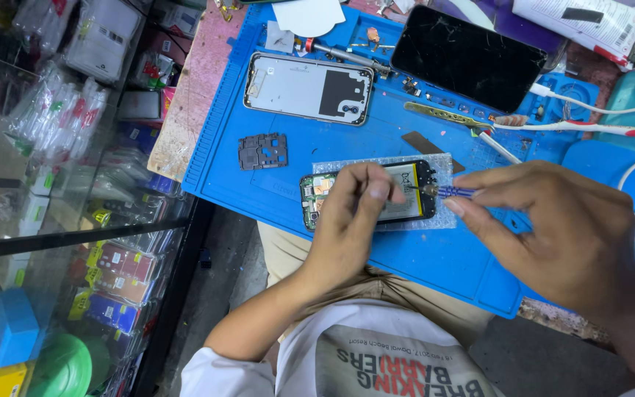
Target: The person works on disassembled mobile phone components at a repair bench, using a screwdriver to remove or install small screws from the internal chassis. The person then picks up and handles a blue smartphone, turning it over to show its back and sides while holding it by hand.
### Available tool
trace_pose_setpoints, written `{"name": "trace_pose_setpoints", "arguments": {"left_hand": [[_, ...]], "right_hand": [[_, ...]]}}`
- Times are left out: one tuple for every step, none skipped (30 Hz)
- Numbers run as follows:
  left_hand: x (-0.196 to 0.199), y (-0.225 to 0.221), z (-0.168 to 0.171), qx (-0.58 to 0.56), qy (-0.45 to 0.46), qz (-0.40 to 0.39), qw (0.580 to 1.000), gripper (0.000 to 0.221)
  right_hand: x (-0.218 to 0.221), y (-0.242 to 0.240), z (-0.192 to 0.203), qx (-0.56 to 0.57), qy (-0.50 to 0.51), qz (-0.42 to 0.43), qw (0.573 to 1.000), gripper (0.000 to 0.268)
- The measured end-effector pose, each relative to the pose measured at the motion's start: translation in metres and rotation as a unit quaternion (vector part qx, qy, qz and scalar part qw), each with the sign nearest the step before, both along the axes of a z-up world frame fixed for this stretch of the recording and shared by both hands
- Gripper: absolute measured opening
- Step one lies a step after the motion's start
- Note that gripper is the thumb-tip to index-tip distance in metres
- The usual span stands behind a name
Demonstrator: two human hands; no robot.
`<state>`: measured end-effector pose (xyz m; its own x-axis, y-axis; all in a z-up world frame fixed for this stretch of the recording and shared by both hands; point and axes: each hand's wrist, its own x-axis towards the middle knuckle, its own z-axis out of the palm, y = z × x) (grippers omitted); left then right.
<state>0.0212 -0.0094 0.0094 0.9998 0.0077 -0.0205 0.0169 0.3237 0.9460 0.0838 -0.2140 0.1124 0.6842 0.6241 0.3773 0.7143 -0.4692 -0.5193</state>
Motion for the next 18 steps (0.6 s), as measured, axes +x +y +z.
{"name": "trace_pose_setpoints", "arguments": {"left_hand": [[0.006, -0.002, -0.002, -0.027, 0.012, 0.001, 1.000, 0.022], [0.012, -0.004, -0.005, -0.055, 0.026, 0.000, 0.998, 0.023], [0.016, -0.006, -0.007, -0.083, 0.040, -0.002, 0.996, 0.024], [0.018, -0.008, -0.007, -0.127, 0.055, -0.010, 0.990, 0.024], [0.019, -0.011, -0.008, -0.171, 0.070, -0.017, 0.983, 0.024], [0.019, -0.012, -0.007, -0.213, 0.084, -0.020, 0.973, 0.023], [0.018, -0.012, -0.007, -0.215, 0.075, -0.023, 0.973, 0.024], [0.018, -0.012, -0.006, -0.217, 0.063, -0.027, 0.974, 0.025], [0.019, -0.012, -0.006, -0.219, 0.052, -0.031, 0.974, 0.026], [0.019, -0.012, -0.005, -0.212, 0.051, -0.032, 0.975, 0.026], [0.019, -0.012, -0.004, -0.204, 0.050, -0.034, 0.977, 0.026], [0.018, -0.011, -0.004, -0.197, 0.051, -0.033, 0.978, 0.027], [0.019, -0.010, -0.004, -0.186, 0.047, -0.032, 0.981, 0.026], [0.020, -0.009, -0.004, -0.174, 0.046, -0.031, 0.983, 0.026], [0.020, -0.009, -0.004, -0.163, 0.044, -0.029, 0.985, 0.026], [0.019, -0.008, -0.004, -0.155, 0.043, -0.032, 0.986, 0.025], [0.019, -0.006, -0.004, -0.147, 0.043, -0.034, 0.988, 0.025], [0.019, -0.005, -0.004, -0.140, 0.041, -0.036, 0.989, 0.024]], "right_hand": [[0.000, 0.000, -0.003, 0.017, -0.015, -0.009, 1.000, 0.027], [-0.001, 0.000, -0.006, 0.034, -0.028, -0.020, 0.999, 0.027], [-0.002, -0.002, -0.008, 0.051, -0.041, -0.032, 0.997, 0.027], [-0.004, -0.004, -0.009, 0.057, -0.038, -0.034, 0.997, 0.029], [-0.006, -0.005, -0.010, 0.063, -0.035, -0.036, 0.997, 0.031], [-0.007, -0.006, -0.011, 0.071, -0.032, -0.035, 0.996, 0.032], [-0.008, -0.007, -0.011, 0.072, -0.013, -0.040, 0.997, 0.031], [-0.008, -0.009, -0.010, 0.074, 0.002, -0.046, 0.996, 0.029], [-0.008, -0.010, -0.009, 0.076, 0.017, -0.052, 0.996, 0.027], [-0.007, -0.010, -0.008, 0.078, 0.003, -0.046, 0.996, 0.029], [-0.005, -0.011, -0.008, 0.080, -0.011, -0.040, 0.996, 0.031], [-0.003, -0.011, -0.008, 0.082, -0.024, -0.033, 0.996, 0.032], [-0.001, -0.011, -0.009, 0.084, -0.028, -0.028, 0.996, 0.033], [-0.001, -0.011, -0.010, 0.086, -0.031, -0.024, 0.996, 0.035], [-0.001, -0.011, -0.011, 0.088, -0.034, -0.019, 0.995, 0.036], [-0.001, -0.011, -0.012, 0.089, -0.035, -0.015, 0.995, 0.037], [-0.002, -0.011, -0.012, 0.089, -0.037, -0.012, 0.995, 0.038], [-0.002, -0.011, -0.012, 0.089, -0.039, -0.007, 0.995, 0.039]]}}
